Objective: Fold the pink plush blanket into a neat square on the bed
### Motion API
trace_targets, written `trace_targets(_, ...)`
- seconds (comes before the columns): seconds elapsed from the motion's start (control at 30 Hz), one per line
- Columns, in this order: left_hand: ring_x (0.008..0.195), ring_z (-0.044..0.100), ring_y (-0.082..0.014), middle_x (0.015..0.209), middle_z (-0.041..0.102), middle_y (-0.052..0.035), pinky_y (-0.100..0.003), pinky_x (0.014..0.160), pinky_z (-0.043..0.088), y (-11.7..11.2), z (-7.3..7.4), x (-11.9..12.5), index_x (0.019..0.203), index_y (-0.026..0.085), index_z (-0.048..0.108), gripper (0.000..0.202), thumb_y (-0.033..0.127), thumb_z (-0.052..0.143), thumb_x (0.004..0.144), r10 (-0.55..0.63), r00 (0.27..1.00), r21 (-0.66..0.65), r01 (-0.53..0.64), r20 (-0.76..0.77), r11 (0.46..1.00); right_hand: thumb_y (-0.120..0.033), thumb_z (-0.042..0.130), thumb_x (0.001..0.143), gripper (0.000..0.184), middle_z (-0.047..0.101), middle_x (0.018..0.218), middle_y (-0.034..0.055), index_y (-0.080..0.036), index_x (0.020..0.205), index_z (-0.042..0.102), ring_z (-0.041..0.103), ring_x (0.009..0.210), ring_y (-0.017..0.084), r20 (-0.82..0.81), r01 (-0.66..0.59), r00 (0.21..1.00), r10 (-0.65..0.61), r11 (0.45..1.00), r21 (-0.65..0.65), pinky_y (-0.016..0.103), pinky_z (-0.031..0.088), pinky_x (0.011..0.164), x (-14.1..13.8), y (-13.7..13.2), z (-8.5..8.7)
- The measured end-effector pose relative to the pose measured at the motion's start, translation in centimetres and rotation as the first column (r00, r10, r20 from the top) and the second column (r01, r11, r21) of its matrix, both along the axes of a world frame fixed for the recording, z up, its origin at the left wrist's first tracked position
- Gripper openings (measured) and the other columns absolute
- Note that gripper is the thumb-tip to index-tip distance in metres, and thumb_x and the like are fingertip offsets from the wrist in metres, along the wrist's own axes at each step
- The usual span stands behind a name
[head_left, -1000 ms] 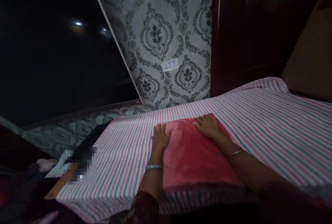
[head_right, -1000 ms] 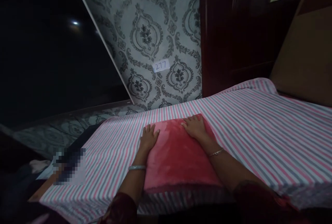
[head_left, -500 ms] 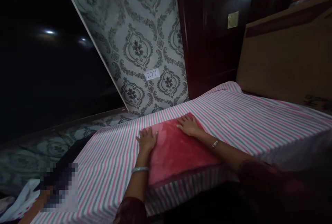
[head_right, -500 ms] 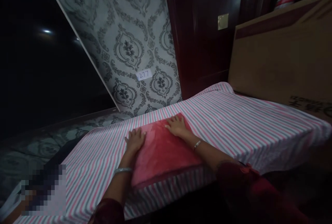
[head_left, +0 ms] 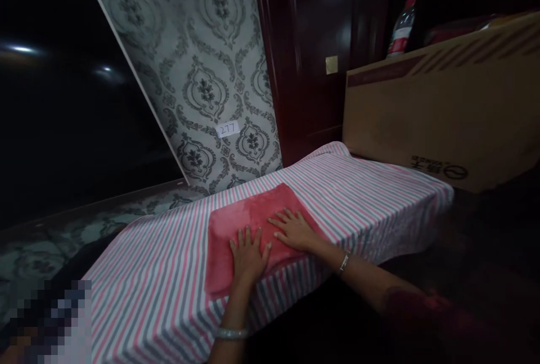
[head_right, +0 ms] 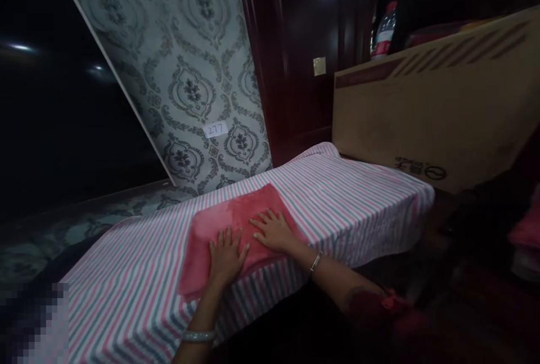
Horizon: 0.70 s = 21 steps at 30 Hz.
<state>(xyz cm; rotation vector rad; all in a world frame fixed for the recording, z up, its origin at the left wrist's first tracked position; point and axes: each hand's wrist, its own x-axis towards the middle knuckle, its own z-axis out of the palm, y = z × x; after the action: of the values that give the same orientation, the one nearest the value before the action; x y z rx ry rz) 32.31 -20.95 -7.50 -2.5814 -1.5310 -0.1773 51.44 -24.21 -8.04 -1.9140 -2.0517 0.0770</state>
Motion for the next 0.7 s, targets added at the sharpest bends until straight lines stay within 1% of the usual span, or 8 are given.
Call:
trace_targets(0.17,0.149,0.029,-0.0386,0.162,0.033,-0.0155,-0.067,0.116,0.024,-0.2,0.5,0.0,0.152,0.026,0.044,0.058,0.05,0.04,0.099,0.01,1.0,0.031,-0.01,-0.008,0.999,-0.054,0.036,0.102,0.057,0.03,0.163,0.0045,-0.034,0.155,0.039,0.018,0.15,0.036,-0.033,-0.008,0.999,0.008,1.0,0.014,0.065,0.011,0.118,-0.1,0.2,0.1)
trace_targets(0.33,0.149,0.029,-0.0384,0.161,0.034,-0.0148,-0.065,0.116,0.025,-0.3,0.4,0.1,0.152,0.026,0.043,0.057,0.048,0.041,0.099,0.022,0.999,0.042,-0.021,-0.027,0.999,-0.053,0.037,0.101,0.057,0.031,0.163,0.0038,-0.034,0.155,0.039,0.019,0.15,0.035,-0.052,-0.006,0.999,0.007,1.0,0.026,0.064,0.011,0.119,-0.1,0.3,-0.2)
trace_targets(0.43,0.149,0.029,-0.0385,0.161,0.033,-0.0149,-0.066,0.116,0.025,-0.3,0.4,0.1,0.152,0.026,0.042,0.057,0.047,0.041,0.099,0.02,1.0,0.044,-0.019,-0.016,0.999,-0.053,0.037,0.101,0.058,0.03,0.163,0.0043,-0.033,0.156,0.038,0.018,0.151,0.035,-0.047,-0.011,0.999,0.012,1.0,0.021,0.063,0.011,0.119,-0.2,0.1,0.0)
trace_targets(0.5,0.149,0.029,-0.0385,0.162,0.033,-0.015,-0.067,0.116,0.024,-0.4,0.3,0.0,0.152,0.026,0.042,0.057,0.047,0.043,0.099,0.009,1.0,0.036,-0.009,0.008,0.999,-0.053,0.037,0.101,0.059,0.03,0.163,0.005,-0.033,0.156,0.037,0.018,0.151,0.035,-0.042,-0.012,0.999,0.012,1.0,-0.012,0.063,0.011,0.119,-0.1,0.0,0.4)
trace_targets(0.57,0.149,0.029,-0.0389,0.161,0.034,-0.0151,-0.067,0.117,0.024,-0.6,0.3,-0.1,0.152,0.026,0.043,0.057,0.046,0.045,0.098,0.0,0.999,0.027,-0.001,0.046,1.0,-0.051,0.039,0.1,0.059,0.032,0.162,0.0057,-0.032,0.156,0.038,0.02,0.15,0.036,-0.04,-0.021,0.999,0.017,0.996,-0.091,0.063,0.014,0.118,0.1,0.3,1.3)
trace_targets(0.63,0.149,0.03,-0.0386,0.161,0.035,-0.0151,-0.066,0.117,0.024,-0.9,0.4,-0.2,0.151,0.025,0.045,0.057,0.044,0.048,0.098,-0.008,0.995,0.035,0.005,0.1,0.999,-0.047,0.042,0.099,0.057,0.039,0.158,0.0078,-0.03,0.153,0.045,0.031,0.146,0.036,-0.042,-0.024,0.999,0.017,0.987,-0.158,0.062,0.022,0.116,0.3,1.0,2.4)
trace_targets(0.7,0.148,0.032,-0.0367,0.159,0.039,-0.0146,-0.066,0.118,0.024,-1.5,0.2,-0.2,0.149,0.023,0.047,0.054,0.039,0.048,0.098,-0.039,0.987,0.068,0.029,0.155,0.997,-0.041,0.041,0.099,0.054,0.048,0.152,0.0112,-0.025,0.149,0.05,0.043,0.139,0.035,-0.046,-0.015,0.999,0.008,0.989,-0.146,0.057,0.029,0.114,0.4,2.3,3.6)
